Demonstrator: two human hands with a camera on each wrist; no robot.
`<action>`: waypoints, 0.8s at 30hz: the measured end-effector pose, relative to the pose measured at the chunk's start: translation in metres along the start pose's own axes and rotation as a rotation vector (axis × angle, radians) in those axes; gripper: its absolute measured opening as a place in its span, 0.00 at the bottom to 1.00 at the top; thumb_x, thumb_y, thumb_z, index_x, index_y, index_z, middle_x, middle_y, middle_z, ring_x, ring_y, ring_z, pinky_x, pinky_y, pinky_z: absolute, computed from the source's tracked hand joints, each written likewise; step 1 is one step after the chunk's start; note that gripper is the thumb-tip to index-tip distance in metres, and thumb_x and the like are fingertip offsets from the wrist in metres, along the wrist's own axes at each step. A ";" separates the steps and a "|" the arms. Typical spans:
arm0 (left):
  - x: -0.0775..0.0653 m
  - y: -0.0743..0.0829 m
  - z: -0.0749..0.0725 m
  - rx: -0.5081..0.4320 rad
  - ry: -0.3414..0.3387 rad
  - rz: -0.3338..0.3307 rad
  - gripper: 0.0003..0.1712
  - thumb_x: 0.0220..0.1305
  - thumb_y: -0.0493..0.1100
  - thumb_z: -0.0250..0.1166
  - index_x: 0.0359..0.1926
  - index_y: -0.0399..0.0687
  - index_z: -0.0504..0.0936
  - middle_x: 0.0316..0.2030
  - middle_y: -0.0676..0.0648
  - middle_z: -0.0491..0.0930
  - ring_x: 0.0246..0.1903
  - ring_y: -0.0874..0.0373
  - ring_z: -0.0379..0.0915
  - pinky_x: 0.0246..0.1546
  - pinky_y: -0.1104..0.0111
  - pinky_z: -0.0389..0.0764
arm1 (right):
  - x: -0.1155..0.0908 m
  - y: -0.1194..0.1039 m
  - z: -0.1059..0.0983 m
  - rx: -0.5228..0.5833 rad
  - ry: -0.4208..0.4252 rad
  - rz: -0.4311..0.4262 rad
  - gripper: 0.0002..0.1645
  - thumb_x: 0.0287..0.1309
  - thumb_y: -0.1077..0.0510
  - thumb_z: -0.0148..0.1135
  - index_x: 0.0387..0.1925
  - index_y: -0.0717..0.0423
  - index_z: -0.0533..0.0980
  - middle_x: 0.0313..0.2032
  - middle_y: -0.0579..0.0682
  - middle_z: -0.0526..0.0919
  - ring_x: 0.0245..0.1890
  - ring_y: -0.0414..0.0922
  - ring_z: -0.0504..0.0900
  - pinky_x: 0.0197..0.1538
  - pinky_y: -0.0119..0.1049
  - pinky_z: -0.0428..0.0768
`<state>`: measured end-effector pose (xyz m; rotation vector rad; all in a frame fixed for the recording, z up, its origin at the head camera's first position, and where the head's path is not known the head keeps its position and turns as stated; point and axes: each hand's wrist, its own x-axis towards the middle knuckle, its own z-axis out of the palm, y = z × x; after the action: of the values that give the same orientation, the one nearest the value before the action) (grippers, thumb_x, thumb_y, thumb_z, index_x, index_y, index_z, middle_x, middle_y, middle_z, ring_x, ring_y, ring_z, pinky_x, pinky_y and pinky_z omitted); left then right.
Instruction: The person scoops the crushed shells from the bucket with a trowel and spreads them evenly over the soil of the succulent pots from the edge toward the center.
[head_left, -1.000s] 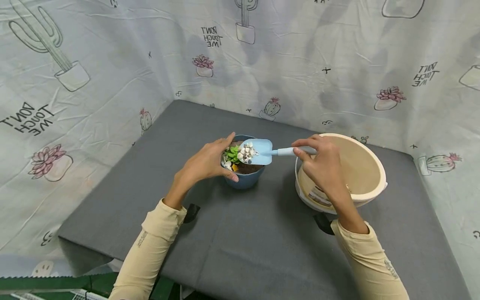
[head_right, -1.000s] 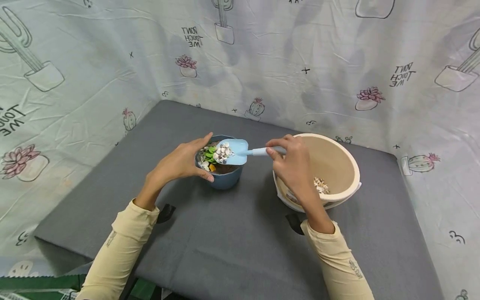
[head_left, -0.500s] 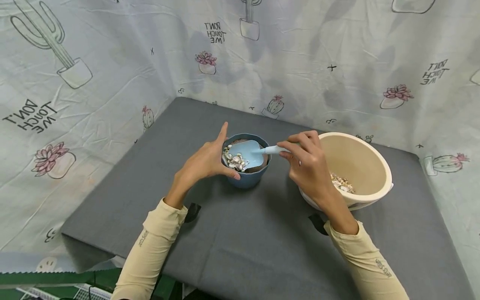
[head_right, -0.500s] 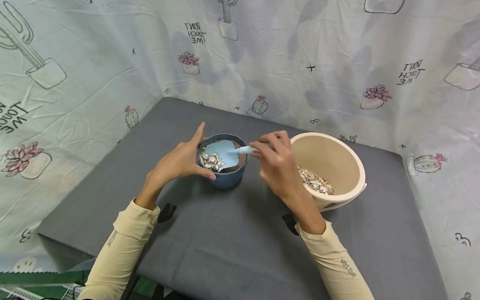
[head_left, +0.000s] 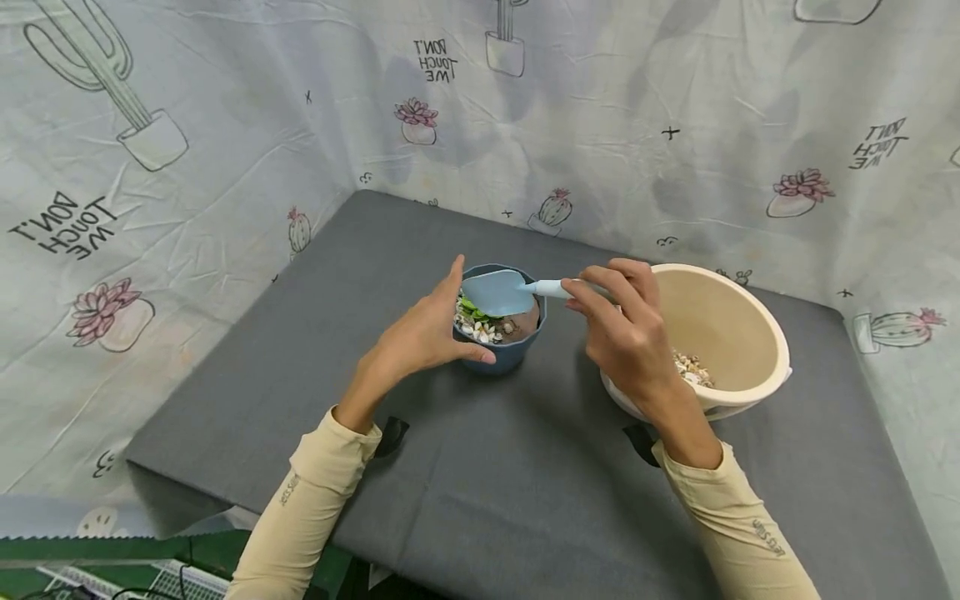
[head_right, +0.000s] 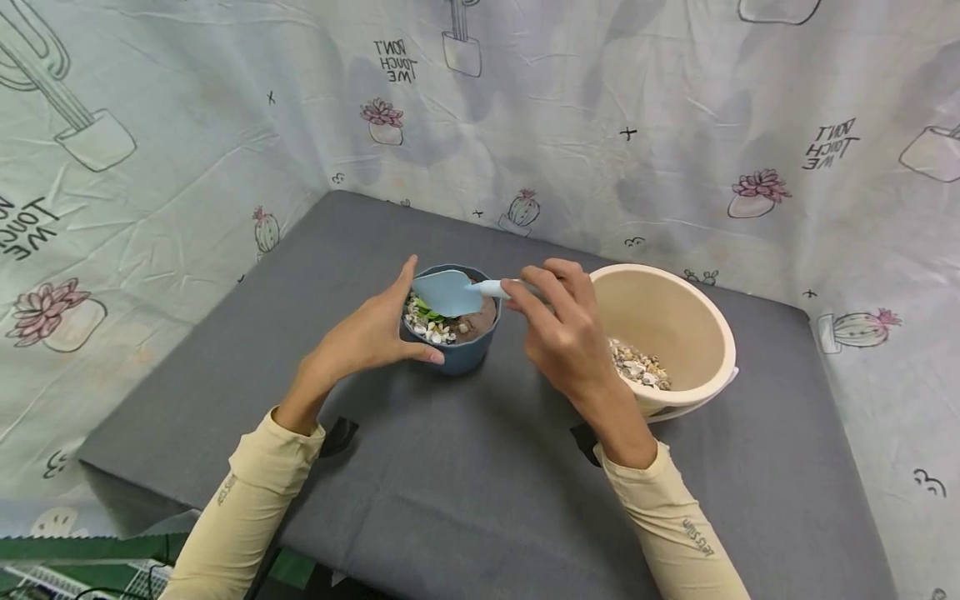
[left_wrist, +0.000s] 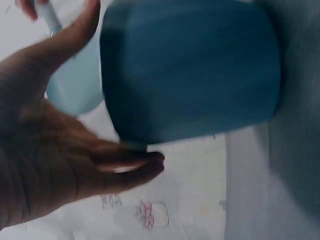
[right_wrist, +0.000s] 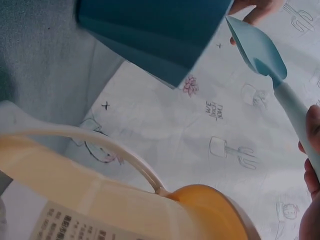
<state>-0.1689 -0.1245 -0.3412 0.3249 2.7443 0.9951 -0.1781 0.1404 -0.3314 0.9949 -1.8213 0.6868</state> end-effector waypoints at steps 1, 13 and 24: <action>0.000 0.003 0.004 -0.010 0.021 -0.011 0.83 0.53 0.59 0.82 0.84 0.53 0.22 0.85 0.41 0.41 0.82 0.41 0.51 0.76 0.43 0.67 | 0.000 0.000 -0.001 -0.003 0.029 0.002 0.14 0.54 0.75 0.73 0.43 0.66 0.87 0.39 0.64 0.85 0.44 0.62 0.76 0.48 0.52 0.76; 0.010 0.003 0.009 0.031 0.114 -0.052 0.90 0.43 0.65 0.86 0.84 0.55 0.24 0.79 0.35 0.61 0.61 0.35 0.79 0.54 0.45 0.83 | 0.002 0.010 -0.053 -0.118 0.371 0.176 0.04 0.57 0.67 0.75 0.34 0.66 0.90 0.32 0.67 0.85 0.38 0.68 0.73 0.51 0.36 0.71; 0.037 -0.025 -0.030 0.101 -0.131 0.179 0.87 0.44 0.58 0.87 0.85 0.49 0.28 0.82 0.43 0.58 0.66 0.40 0.75 0.66 0.47 0.75 | -0.024 0.033 -0.146 -0.305 0.215 0.312 0.04 0.57 0.73 0.72 0.35 0.71 0.88 0.34 0.73 0.84 0.40 0.61 0.74 0.58 0.25 0.61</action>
<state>-0.2151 -0.1512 -0.3386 0.6389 2.6876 0.8430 -0.1338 0.2805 -0.2926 0.4253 -1.8369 0.6483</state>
